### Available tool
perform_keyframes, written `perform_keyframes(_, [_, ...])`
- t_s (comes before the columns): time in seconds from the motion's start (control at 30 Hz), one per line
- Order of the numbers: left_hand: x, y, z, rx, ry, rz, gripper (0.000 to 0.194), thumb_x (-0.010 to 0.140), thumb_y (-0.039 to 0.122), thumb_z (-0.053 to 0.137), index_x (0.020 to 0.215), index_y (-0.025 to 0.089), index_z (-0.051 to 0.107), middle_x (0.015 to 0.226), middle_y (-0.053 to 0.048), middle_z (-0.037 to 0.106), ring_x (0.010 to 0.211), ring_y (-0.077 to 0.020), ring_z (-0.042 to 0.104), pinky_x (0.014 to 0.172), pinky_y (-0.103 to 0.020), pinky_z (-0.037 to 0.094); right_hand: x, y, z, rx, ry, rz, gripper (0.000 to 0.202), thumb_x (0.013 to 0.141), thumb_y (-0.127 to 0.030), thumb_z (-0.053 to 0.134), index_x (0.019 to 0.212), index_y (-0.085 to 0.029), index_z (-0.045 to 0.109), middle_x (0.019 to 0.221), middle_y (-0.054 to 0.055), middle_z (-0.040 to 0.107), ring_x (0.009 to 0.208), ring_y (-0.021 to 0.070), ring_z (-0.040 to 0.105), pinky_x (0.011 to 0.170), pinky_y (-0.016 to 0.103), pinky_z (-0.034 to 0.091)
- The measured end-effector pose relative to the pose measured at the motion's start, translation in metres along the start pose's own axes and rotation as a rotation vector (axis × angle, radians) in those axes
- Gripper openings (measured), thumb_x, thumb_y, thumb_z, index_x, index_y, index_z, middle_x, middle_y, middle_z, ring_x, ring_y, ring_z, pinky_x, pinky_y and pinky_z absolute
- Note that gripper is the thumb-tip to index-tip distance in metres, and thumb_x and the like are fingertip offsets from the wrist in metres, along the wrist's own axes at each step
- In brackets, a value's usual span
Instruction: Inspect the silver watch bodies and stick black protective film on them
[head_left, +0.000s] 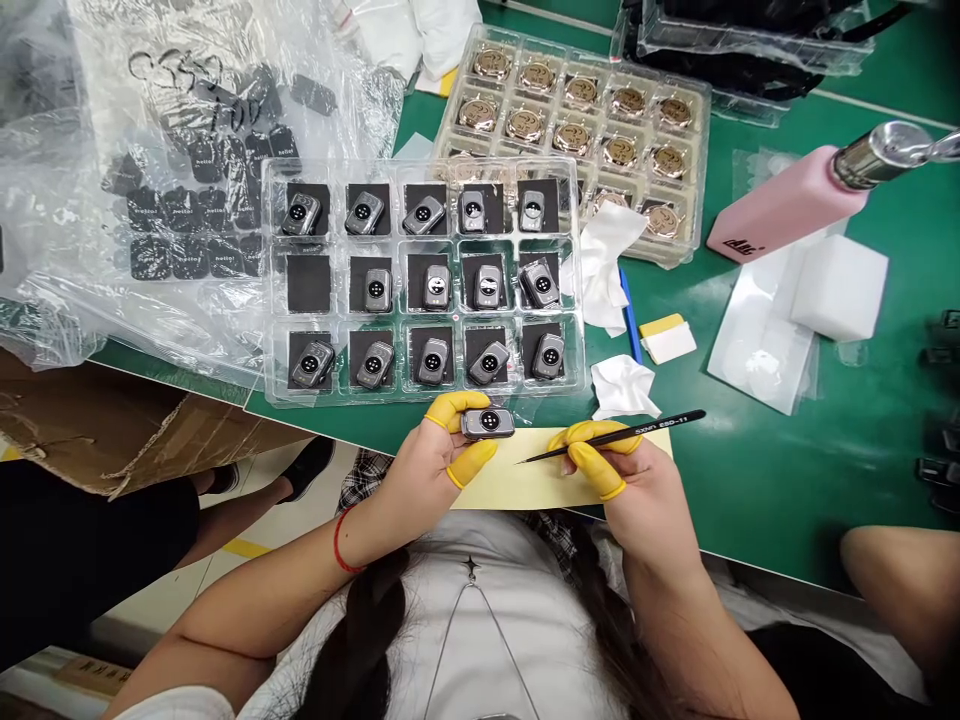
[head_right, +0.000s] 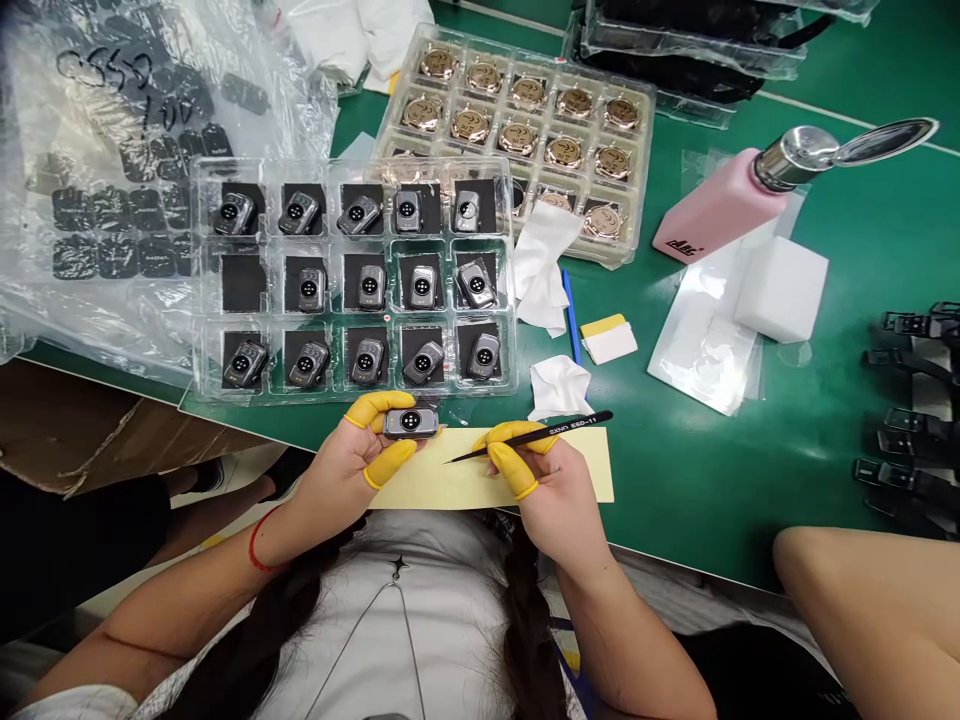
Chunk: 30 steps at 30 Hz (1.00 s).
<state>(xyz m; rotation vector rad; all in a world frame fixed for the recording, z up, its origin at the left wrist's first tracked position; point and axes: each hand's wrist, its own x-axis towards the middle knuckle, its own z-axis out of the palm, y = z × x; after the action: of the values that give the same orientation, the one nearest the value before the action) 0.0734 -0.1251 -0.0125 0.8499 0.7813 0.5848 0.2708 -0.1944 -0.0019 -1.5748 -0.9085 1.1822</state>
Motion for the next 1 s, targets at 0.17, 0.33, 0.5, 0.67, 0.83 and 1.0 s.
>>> perform_keyframes(0.17, [0.000, 0.000, -0.001, 0.023, -0.017, 0.026, 0.034, 0.087, 0.027, 0.063, 0.116, 0.023, 0.046, 0.112, -0.005, 0.064, 0.103, -0.0142, 0.065, 0.090, -0.024, 0.051, -0.003, 0.004, -0.002, -0.116, -0.047, -0.026, 0.007, 0.082, -0.029, 0.067, 0.080, -0.023, 0.067, 0.079, 0.000, 0.069, 0.076, 0.0142, 0.065, 0.069, 0.022, 0.051])
perform_keyframes(0.33, [-0.001, 0.001, 0.000, 0.049, -0.004, 0.022, 0.034, 0.087, 0.026, 0.063, 0.116, 0.022, 0.046, 0.116, -0.006, 0.062, 0.105, -0.0143, 0.063, 0.091, -0.024, 0.049, -0.003, 0.011, -0.003, -0.187, -0.089, -0.011, 0.013, 0.084, -0.029, 0.065, 0.096, -0.024, 0.068, 0.091, 0.002, 0.070, 0.083, 0.0175, 0.066, 0.075, 0.028, 0.051])
perform_keyframes(0.5, [0.000, 0.002, 0.000, 0.019, -0.029, 0.008, 0.033, 0.088, 0.023, 0.062, 0.115, 0.023, 0.045, 0.117, -0.005, 0.062, 0.092, -0.0093, 0.066, 0.084, -0.021, 0.050, -0.003, 0.008, 0.000, -0.224, -0.087, -0.045, 0.008, 0.085, -0.030, 0.064, 0.087, -0.023, 0.068, 0.086, 0.002, 0.070, 0.080, 0.0169, 0.065, 0.074, 0.027, 0.051])
perform_keyframes(0.67, [-0.001, 0.002, 0.000, 0.022, -0.021, 0.017, 0.034, 0.087, 0.025, 0.063, 0.116, 0.023, 0.046, 0.114, -0.004, 0.062, 0.104, -0.0128, 0.063, 0.087, -0.021, 0.049, -0.004, 0.002, 0.002, -0.163, -0.042, -0.059, 0.010, 0.084, -0.028, 0.064, 0.077, -0.022, 0.067, 0.076, 0.000, 0.068, 0.074, 0.0144, 0.064, 0.069, 0.024, 0.051])
perform_keyframes(0.83, [-0.001, 0.005, 0.004, 0.032, 0.044, -0.022, 0.036, 0.084, 0.024, 0.065, 0.114, 0.022, 0.046, 0.105, -0.003, 0.064, 0.098, -0.0128, 0.065, 0.086, -0.023, 0.050, -0.005, 0.003, 0.002, 0.037, -0.004, -0.075, 0.006, 0.086, -0.025, 0.065, 0.080, -0.024, 0.068, 0.074, -0.002, 0.068, 0.071, 0.0113, 0.063, 0.067, 0.020, 0.051])
perform_keyframes(1.0, [0.003, 0.013, 0.008, -0.015, 0.074, -0.078, 0.039, 0.077, 0.020, 0.071, 0.107, 0.020, 0.046, 0.097, -0.002, 0.065, 0.092, -0.0125, 0.066, 0.087, -0.026, 0.050, -0.007, 0.001, 0.013, 0.239, 0.160, -0.162, 0.005, 0.087, -0.023, 0.065, 0.090, -0.025, 0.068, 0.071, -0.003, 0.065, 0.068, 0.0108, 0.061, 0.069, 0.023, 0.050])
